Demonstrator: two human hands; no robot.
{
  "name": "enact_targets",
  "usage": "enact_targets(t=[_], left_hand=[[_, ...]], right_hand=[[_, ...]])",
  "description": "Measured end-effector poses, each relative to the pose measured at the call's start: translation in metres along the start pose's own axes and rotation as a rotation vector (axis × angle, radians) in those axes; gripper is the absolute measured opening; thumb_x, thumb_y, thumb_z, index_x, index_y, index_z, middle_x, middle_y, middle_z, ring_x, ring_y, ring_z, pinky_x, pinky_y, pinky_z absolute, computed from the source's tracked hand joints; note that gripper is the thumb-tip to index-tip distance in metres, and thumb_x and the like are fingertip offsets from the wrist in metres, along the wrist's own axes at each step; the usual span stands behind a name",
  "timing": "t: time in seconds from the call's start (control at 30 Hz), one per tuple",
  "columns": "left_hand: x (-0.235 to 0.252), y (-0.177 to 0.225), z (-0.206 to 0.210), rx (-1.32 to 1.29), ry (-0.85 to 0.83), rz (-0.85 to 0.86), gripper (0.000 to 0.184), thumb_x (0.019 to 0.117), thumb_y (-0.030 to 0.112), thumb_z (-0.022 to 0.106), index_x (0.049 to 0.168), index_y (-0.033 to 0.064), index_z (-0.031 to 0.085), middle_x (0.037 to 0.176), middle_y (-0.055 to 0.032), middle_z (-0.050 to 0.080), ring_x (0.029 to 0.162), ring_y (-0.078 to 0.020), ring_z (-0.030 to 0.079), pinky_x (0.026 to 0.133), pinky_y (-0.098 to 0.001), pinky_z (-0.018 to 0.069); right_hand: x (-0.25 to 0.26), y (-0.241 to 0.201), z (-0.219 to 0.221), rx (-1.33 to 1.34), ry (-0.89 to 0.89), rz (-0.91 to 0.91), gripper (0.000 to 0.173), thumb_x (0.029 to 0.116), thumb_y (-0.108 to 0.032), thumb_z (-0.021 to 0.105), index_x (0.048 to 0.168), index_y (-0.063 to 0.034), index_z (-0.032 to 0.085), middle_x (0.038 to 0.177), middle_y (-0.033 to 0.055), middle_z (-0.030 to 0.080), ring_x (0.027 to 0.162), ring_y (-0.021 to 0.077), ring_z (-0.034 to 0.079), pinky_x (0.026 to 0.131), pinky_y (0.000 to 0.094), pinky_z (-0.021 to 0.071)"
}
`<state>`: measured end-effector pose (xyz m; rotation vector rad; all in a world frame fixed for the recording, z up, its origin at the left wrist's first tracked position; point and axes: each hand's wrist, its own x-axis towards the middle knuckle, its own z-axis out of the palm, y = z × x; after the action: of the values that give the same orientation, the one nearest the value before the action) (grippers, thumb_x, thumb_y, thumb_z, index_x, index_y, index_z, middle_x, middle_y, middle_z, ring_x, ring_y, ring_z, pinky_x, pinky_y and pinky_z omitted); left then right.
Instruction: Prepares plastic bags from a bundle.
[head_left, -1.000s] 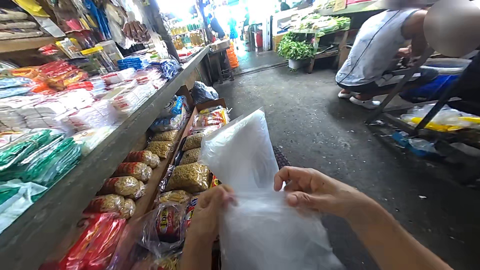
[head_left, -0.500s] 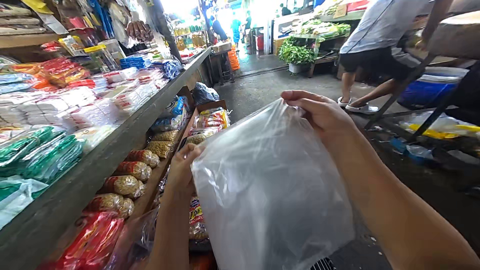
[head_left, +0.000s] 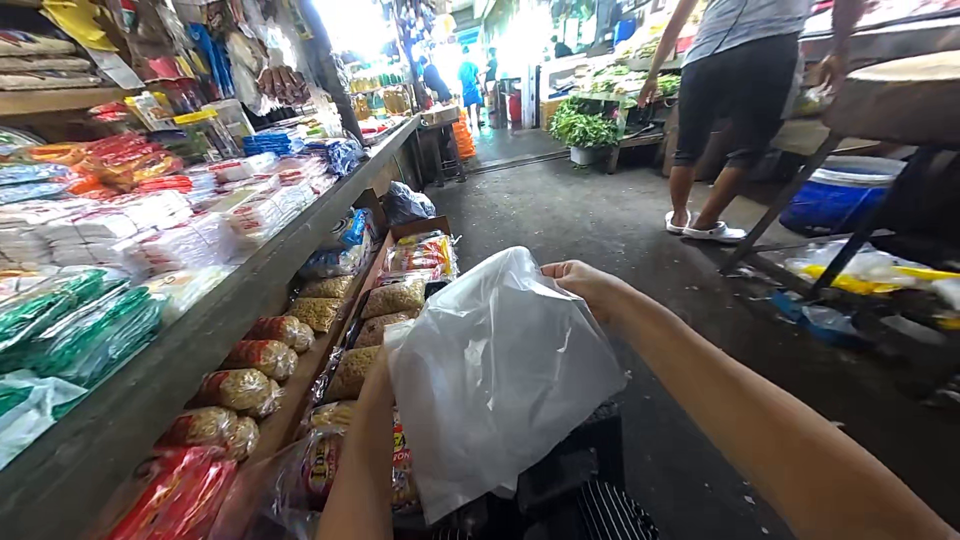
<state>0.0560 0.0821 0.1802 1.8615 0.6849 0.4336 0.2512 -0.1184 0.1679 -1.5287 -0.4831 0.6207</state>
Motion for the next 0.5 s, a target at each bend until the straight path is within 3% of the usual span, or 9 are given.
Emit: enact_targets(t=[0.03,0.1,0.13,0.17,0.2,0.23,0.3,0.37,0.5], left_hand=[[-0.005,0.004,-0.001,-0.001,0.004,-0.021,0.031,0.1076,-0.004,0.033,0.127,-0.025,0.046,0.131,-0.0364,0.052,0.114,-0.0235,0.053,0.103,-0.0249,0.0389],[-0.011,0.006,0.005,-0.062,0.015,-0.085,0.028,0.1048,-0.008,0.036,0.122,-0.026,0.047,0.122,-0.0354,0.055,0.105,-0.0226,0.052,0.096,-0.0243,0.0409],[-0.011,0.001,0.012,-0.13,0.008,-0.164,0.026,0.1051,-0.008,0.035,0.122,-0.0232,0.048,0.114,-0.0301,0.056,0.096,-0.0193,0.052,0.089,-0.0244,0.0431],[-0.002,-0.014,0.021,-0.217,-0.054,-0.284,0.025,0.1091,-0.001,0.032,0.126,-0.0134,0.045,0.106,-0.0185,0.053,0.09,-0.0149,0.052,0.083,-0.0262,0.0455],[0.014,-0.043,0.032,-0.287,-0.094,-0.344,0.022,0.1096,0.004,0.035,0.125,-0.0062,0.047,0.097,-0.0121,0.054,0.082,-0.0141,0.054,0.076,-0.03,0.0487],[0.033,-0.079,0.044,-0.329,-0.106,-0.368,0.016,0.1087,0.009,0.041,0.116,0.0005,0.053,0.087,-0.0078,0.059,0.074,-0.0136,0.06,0.068,-0.0324,0.053],[0.052,-0.128,0.062,-0.38,-0.162,-0.362,0.014,0.1072,0.012,0.046,0.112,0.0037,0.056,0.083,-0.0057,0.063,0.072,-0.0143,0.063,0.066,-0.0352,0.0556],[0.051,-0.147,0.077,-0.375,-0.182,-0.371,0.015,0.106,0.01,0.048,0.115,0.0015,0.056,0.088,-0.0078,0.063,0.076,-0.0158,0.063,0.071,-0.037,0.0547],[0.049,-0.185,0.103,-0.493,-0.184,-0.333,0.021,0.1082,0.012,0.044,0.122,0.0011,0.056,0.095,-0.0092,0.068,0.084,-0.0161,0.067,0.078,-0.0378,0.0575]], right_hand=[[0.0,0.006,-0.001,0.009,-0.027,0.002,0.012,0.104,0.001,0.049,0.108,-0.0002,0.06,0.078,-0.0019,0.064,0.068,0.0018,0.063,0.068,0.0202,0.0546],[-0.003,0.019,-0.001,0.023,-0.036,-0.007,0.016,0.1015,0.002,0.049,0.114,-0.0001,0.059,0.081,-0.003,0.064,0.069,0.0005,0.062,0.068,0.0203,0.0544],[-0.008,0.021,0.002,0.018,-0.021,0.007,0.016,0.1019,0.001,0.05,0.115,-0.0009,0.059,0.082,-0.0019,0.064,0.07,0.0018,0.062,0.068,0.0214,0.0543],[-0.015,0.021,0.004,-0.004,0.01,0.022,0.015,0.1028,-0.001,0.051,0.116,-0.0012,0.058,0.083,-0.0002,0.064,0.07,0.0032,0.062,0.067,0.022,0.0539],[-0.023,0.021,0.007,-0.024,0.04,0.036,0.017,0.1037,-0.002,0.05,0.119,0.0007,0.058,0.088,0.0031,0.062,0.073,0.0054,0.059,0.07,0.024,0.0521],[-0.03,0.023,0.009,-0.05,0.062,0.054,0.019,0.1058,-0.004,0.047,0.121,0.0012,0.057,0.09,0.0034,0.06,0.075,0.0051,0.056,0.072,0.0233,0.0502],[-0.024,0.046,0.005,-0.138,0.078,0.131,0.018,0.1078,-0.008,0.045,0.119,0.0002,0.057,0.085,0.0018,0.056,0.069,0.0046,0.052,0.063,0.022,0.046],[-0.003,0.082,-0.004,-0.206,0.03,0.213,0.015,0.1034,-0.009,0.055,0.115,-0.0012,0.061,0.075,0.0005,0.061,0.056,0.0041,0.052,0.051,0.0213,0.0436],[0.006,0.128,-0.008,-0.017,0.015,0.275,0.007,0.101,-0.005,0.057,0.106,-0.0063,0.062,0.07,-0.0013,0.063,0.053,0.0043,0.055,0.048,0.0202,0.0437]])
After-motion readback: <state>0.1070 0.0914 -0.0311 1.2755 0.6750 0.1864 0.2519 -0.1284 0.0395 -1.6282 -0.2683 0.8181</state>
